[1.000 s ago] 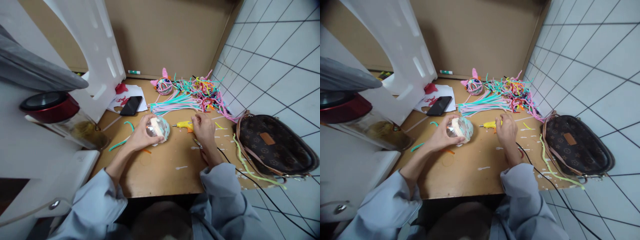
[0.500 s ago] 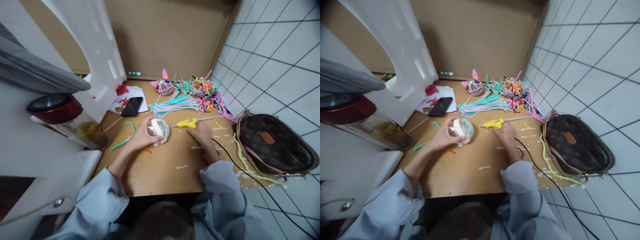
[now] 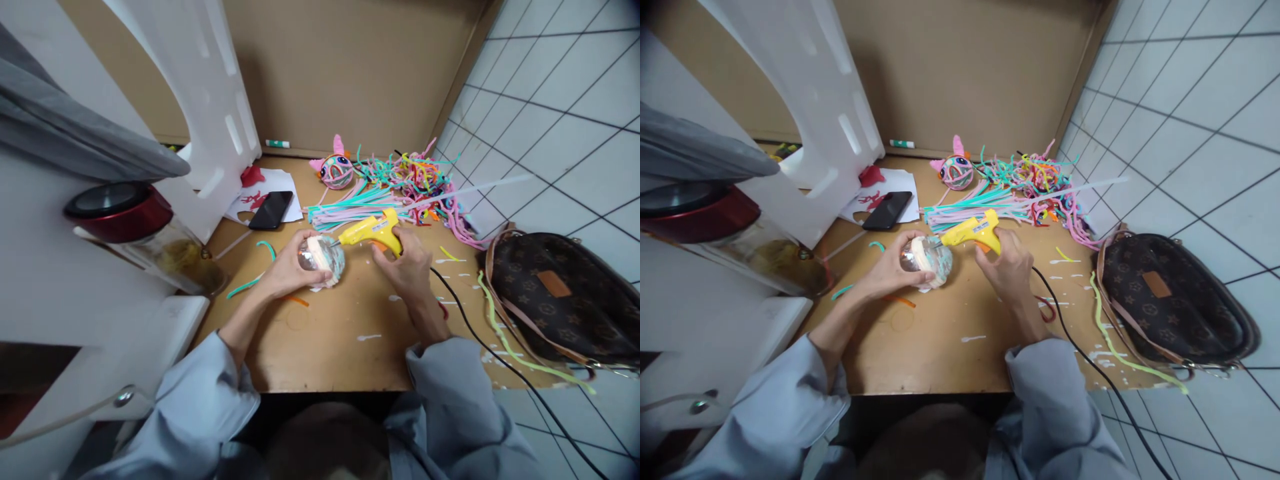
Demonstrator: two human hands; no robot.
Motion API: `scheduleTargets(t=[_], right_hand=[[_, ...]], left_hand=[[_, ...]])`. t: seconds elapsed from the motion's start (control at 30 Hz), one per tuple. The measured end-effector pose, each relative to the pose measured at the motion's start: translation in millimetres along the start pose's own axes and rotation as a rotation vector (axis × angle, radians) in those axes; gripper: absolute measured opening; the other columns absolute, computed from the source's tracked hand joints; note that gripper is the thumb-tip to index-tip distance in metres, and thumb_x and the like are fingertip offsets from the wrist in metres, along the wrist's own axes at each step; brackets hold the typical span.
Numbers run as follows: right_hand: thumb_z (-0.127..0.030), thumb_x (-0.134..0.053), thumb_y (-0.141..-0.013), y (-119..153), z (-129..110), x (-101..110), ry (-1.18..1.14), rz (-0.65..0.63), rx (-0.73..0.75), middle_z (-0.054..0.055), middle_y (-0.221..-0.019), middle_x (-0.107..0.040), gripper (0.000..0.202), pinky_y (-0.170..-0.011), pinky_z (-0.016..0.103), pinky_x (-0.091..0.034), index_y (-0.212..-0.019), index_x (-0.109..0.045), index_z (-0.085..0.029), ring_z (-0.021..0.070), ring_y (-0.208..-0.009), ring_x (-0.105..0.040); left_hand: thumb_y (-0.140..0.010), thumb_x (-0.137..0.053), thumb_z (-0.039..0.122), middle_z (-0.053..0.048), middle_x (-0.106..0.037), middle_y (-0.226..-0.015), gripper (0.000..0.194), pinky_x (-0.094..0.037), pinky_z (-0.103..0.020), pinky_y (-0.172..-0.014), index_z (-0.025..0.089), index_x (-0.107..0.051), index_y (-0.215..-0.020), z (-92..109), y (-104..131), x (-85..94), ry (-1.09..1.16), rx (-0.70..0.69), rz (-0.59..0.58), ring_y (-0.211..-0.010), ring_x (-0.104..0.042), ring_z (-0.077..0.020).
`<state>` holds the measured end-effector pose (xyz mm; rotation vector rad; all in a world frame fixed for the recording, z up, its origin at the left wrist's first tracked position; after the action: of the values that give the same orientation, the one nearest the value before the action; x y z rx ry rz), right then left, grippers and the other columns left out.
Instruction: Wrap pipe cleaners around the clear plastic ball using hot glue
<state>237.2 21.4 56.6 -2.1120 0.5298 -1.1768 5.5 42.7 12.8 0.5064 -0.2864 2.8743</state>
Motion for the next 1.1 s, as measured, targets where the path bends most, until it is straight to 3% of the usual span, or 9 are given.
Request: scheduleTargets(t=[0.27, 0.7, 1.1], right_hand=[[-0.041, -0.060, -0.084, 3, -11, 4, 0.008, 0.049, 0.100, 0.009, -0.094, -0.072, 0.028, -0.079, 0.037, -0.055, -0.104, -0.061, -0.021, 0.0252, -0.088, -0.068], [-0.041, -0.060, -0.086, 3, -10, 1, -0.015, 0.019, 0.101, 0.009, -0.095, -0.071, 0.026, -0.078, 0.037, -0.054, -0.105, -0.061, -0.023, 0.0244, -0.084, -0.067], [-0.038, -0.061, -0.086, 2, -12, 5, -0.078, 0.006, 0.106, 0.008, -0.095, -0.072, 0.024, -0.077, 0.037, -0.055, -0.103, -0.062, -0.022, 0.0239, -0.084, -0.068]], left_hand=[[-0.054, -0.084, 0.040, -0.006, -0.067, -0.112, 0.079, -0.053, -0.037, -0.090, 0.019, -0.051, -0.124, 0, 0, 1.7, -0.024, 0.013, 0.008, -0.099, -0.067, -0.0248], [-0.056, -0.083, 0.040, -0.007, -0.066, -0.117, 0.081, -0.051, -0.041, -0.097, 0.020, -0.051, -0.128, -1, 0, 1.1, -0.042, -0.017, 0.005, -0.107, -0.065, -0.0272], [-0.056, -0.082, 0.040, -0.008, -0.067, -0.114, 0.083, -0.053, -0.041, -0.094, 0.018, -0.050, -0.129, -2, 1, 0.5, -0.043, 0.005, 0.006, -0.103, -0.067, -0.0271]])
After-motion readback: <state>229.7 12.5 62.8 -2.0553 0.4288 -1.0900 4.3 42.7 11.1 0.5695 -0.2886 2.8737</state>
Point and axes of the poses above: each hand's wrist, its own y-axis away from the middle knuckle, its own x-axis out of the back of the hand, z = x × y, the point moved 7 cm from there along -y, towards the middle knuckle
